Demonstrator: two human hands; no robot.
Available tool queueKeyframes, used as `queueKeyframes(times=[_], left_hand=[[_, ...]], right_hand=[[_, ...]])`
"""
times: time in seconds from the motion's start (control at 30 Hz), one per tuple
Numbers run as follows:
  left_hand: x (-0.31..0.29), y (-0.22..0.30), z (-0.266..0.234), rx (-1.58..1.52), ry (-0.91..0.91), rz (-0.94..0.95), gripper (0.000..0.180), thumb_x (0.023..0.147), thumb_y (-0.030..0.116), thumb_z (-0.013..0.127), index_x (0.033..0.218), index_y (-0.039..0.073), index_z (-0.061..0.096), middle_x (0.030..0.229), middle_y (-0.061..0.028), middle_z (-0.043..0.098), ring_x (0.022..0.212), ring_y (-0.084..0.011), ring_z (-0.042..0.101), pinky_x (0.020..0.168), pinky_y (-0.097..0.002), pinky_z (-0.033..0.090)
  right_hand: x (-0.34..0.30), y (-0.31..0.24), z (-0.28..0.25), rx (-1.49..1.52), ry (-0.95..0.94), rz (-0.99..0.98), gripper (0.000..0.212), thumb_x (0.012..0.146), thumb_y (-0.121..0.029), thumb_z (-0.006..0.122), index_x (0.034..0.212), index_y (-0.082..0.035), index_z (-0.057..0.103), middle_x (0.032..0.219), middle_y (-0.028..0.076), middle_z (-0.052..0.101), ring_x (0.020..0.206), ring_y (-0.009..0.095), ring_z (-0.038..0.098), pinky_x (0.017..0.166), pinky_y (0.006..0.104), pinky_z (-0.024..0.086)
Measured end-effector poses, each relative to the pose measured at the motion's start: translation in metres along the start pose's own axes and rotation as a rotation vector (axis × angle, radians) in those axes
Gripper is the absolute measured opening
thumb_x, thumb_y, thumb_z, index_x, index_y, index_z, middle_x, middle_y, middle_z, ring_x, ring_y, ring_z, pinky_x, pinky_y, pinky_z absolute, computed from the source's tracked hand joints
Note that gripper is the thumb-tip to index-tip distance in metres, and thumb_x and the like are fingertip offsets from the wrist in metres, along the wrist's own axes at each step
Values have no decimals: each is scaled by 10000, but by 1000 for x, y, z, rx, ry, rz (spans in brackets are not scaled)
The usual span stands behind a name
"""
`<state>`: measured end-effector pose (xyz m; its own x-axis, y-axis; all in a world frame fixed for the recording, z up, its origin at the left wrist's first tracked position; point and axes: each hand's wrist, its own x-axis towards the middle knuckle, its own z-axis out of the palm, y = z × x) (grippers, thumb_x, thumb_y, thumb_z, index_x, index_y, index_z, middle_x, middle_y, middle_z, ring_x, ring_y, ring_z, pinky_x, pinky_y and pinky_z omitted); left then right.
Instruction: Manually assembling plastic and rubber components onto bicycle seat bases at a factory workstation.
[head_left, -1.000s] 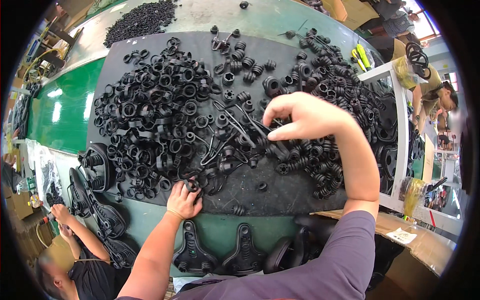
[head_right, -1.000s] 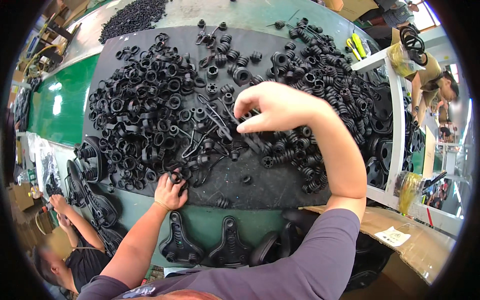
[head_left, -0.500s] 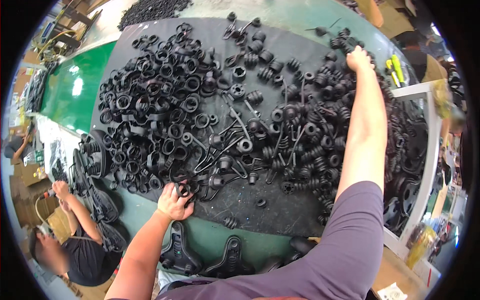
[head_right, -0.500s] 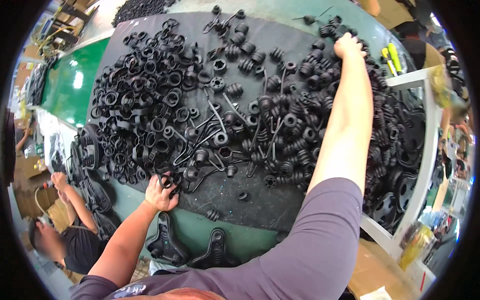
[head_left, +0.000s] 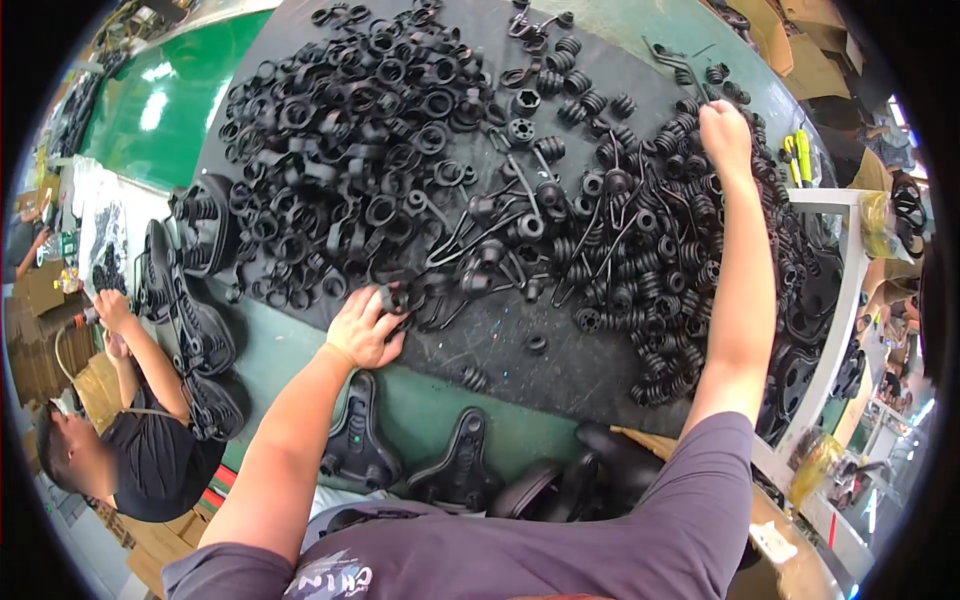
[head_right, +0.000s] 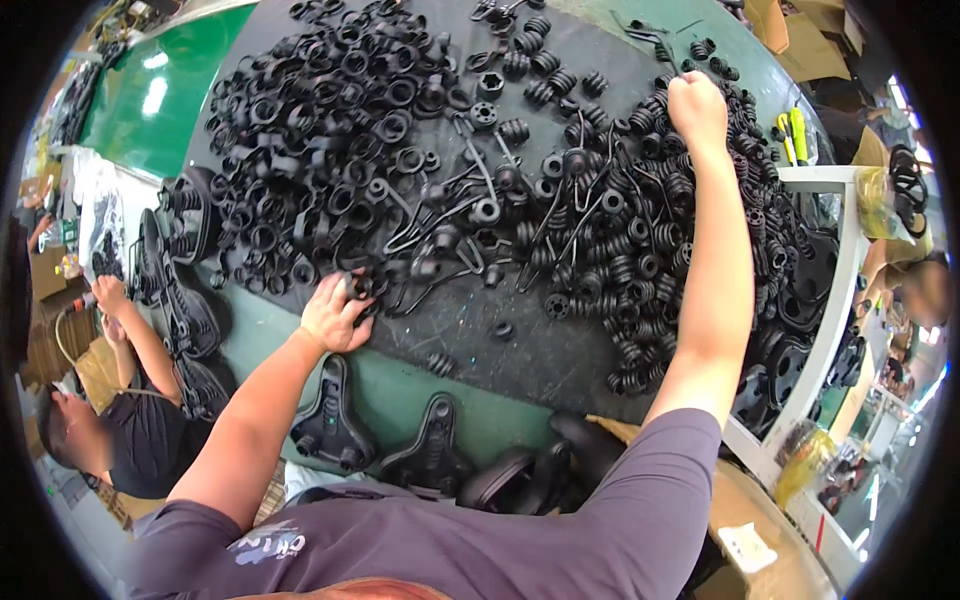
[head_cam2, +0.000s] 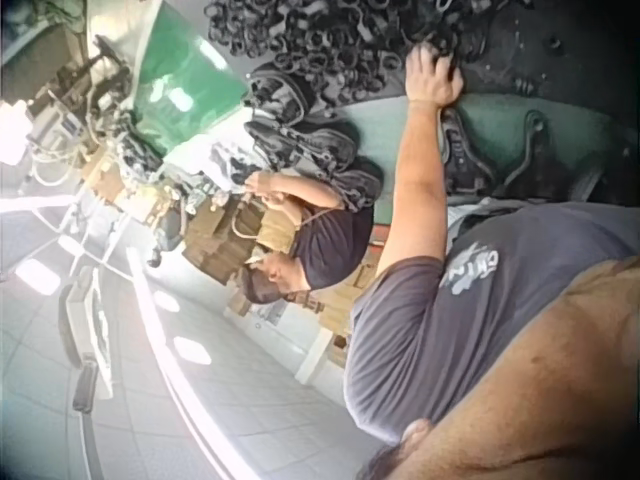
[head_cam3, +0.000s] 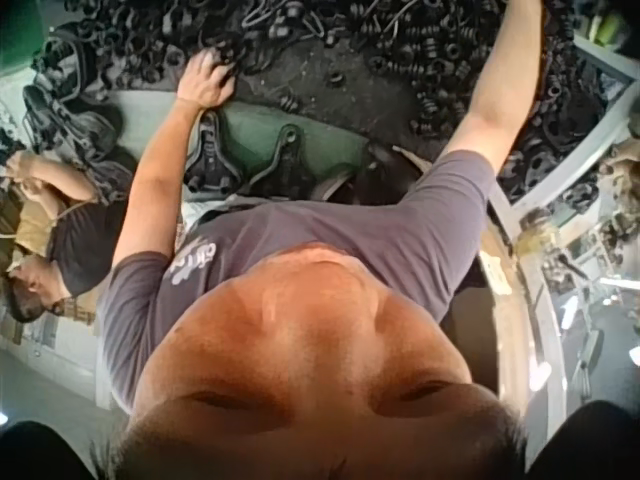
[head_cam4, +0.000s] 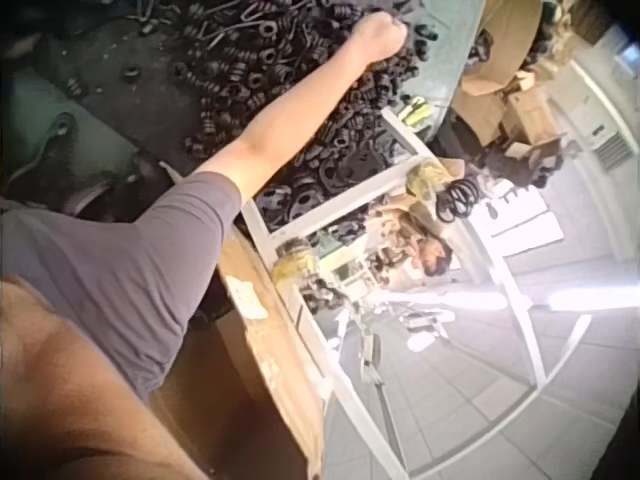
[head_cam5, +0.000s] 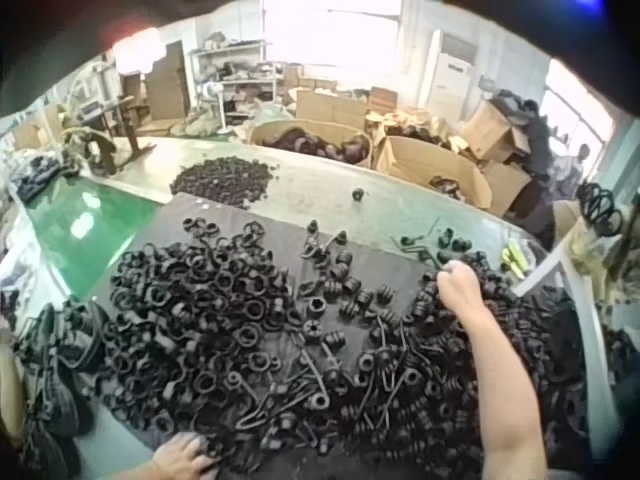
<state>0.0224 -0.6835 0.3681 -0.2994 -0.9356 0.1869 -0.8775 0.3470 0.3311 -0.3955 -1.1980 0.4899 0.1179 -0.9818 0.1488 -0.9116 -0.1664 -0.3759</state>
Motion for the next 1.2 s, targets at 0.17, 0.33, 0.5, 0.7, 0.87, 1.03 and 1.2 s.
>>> queueKeyframes(times=[0.17, 0.33, 0.5, 0.7, 0.87, 1.03, 1.2], left_hand=[[7, 2, -4, -38, 22, 3, 434, 808, 312, 793, 1198, 147, 696, 1379, -182, 570, 1279, -414, 564, 1097, -520, 479], [2, -1, -7, -97, 105, 32, 440, 845, 307, 773, 1239, 132, 685, 1413, -170, 559, 1334, -391, 534, 1119, -518, 464], [-1, -3, -6, -154, 134, 86, 469, 854, 296, 771, 1268, 101, 669, 1409, -157, 563, 1339, -390, 537, 1137, -514, 452], [-13, -1, -23, -307, 196, -33, 484, 782, 256, 886, 1198, 96, 695, 1318, -116, 591, 1297, -352, 558, 1070, -491, 464], [-26, 18, -55, -538, 274, -253, 399, 827, 202, 869, 1161, 34, 728, 1243, -135, 640, 1059, -324, 672, 950, -411, 567], [-49, 20, -94, -745, 193, -400, 354, 862, 83, 820, 1200, 58, 720, 1085, -99, 688, 878, -234, 688, 825, -351, 576], [-165, 35, -125, -477, 134, -409, 583, 839, 27, 762, 1392, 57, 580, 1138, -144, 691, 1013, -327, 696, 919, -413, 576]], right_hand=[[-155, -88, -39, 583, -15, 102, 198, 965, -110, 581, 998, 12, 733, 802, 61, 708, 744, 169, 642, 726, 324, 527], [-346, -185, -42, 1082, -37, 398, 101, 933, -49, 571, 968, -14, 659, 733, 4, 576, 566, 96, 483, 532, 250, 369], [-514, -211, -32, 715, -16, 500, 147, 948, 19, 539, 965, -16, 681, 781, -38, 610, 660, 66, 547, 601, 239, 435], [-679, -254, -54, -36, -48, 379, 154, 897, -83, 669, 1035, -15, 657, 1039, 193, 686, 1010, 402, 664, 900, 499, 536], [-751, -271, -27, -197, -306, 348, 443, 871, -295, 832, 1149, -17, 628, 1147, 206, 642, 1095, 426, 622, 948, 526, 518], [-753, -273, -18, -173, -340, 213, 558, 838, -333, 841, 1248, -16, 635, 1278, 211, 597, 1249, 422, 572, 1045, 524, 503], [-733, -258, -19, -220, -289, -66, 795, 815, -262, 826, 1490, -4, 495, 1280, 182, 585, 1182, 380, 579, 1022, 527, 468]])
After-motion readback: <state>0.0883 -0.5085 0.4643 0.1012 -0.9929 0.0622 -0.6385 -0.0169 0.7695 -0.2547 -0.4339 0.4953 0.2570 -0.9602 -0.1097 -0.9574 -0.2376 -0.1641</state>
